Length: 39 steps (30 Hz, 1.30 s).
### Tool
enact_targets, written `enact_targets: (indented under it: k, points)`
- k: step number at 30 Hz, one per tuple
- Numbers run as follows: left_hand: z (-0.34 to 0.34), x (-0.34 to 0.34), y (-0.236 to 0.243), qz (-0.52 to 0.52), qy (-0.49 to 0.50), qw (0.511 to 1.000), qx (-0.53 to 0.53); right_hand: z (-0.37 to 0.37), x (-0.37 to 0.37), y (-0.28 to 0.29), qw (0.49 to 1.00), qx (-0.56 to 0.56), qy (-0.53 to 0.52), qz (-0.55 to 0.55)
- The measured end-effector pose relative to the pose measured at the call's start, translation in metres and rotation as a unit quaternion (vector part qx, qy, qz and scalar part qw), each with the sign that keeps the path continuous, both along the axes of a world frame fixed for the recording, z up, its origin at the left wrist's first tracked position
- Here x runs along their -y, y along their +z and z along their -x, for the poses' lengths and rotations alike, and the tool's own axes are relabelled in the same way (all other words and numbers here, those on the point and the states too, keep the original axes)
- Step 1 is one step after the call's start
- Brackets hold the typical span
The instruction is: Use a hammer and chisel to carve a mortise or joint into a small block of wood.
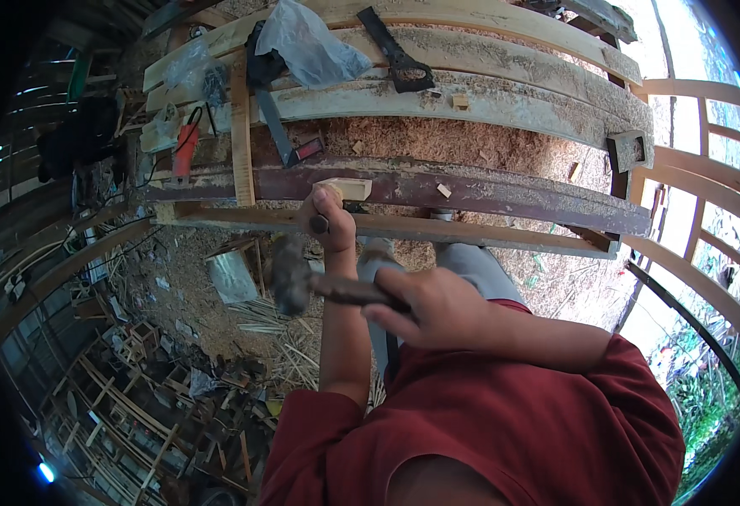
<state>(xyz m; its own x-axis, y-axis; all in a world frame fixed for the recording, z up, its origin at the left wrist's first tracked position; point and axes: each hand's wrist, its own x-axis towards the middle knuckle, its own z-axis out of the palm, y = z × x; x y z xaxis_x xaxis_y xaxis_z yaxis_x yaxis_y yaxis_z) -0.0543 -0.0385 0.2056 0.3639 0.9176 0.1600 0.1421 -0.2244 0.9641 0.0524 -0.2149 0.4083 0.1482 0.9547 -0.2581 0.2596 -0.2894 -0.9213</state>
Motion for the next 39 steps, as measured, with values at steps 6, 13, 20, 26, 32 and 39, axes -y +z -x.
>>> enact_targets:
  k: [6,13,20,26,32,39]
  points:
    - [-0.005,0.004,0.007,-0.003,-0.002,1.0,-0.003,0.004,-0.004,-0.01,0.998,0.005,-0.047,0.036]
    - [-0.009,0.006,0.008,0.0,0.012,1.0,0.002,0.002,0.011,-0.003,0.999,0.013,0.003,-0.041]
    - [-0.005,0.003,0.002,0.029,0.019,0.997,0.063,0.006,0.01,0.002,1.0,-0.012,0.021,-0.006]
    - [-0.003,0.003,0.001,0.037,0.033,0.999,-0.02,0.004,0.009,-0.013,0.996,-0.058,-0.061,0.034]
    - [-0.015,0.007,0.008,0.034,0.009,0.998,0.047,0.005,0.014,-0.022,0.997,-0.028,-0.061,0.043]
    - [-0.014,0.005,0.01,0.064,-0.002,0.993,0.101,0.0,0.021,-0.016,0.999,-0.006,0.014,-0.049]
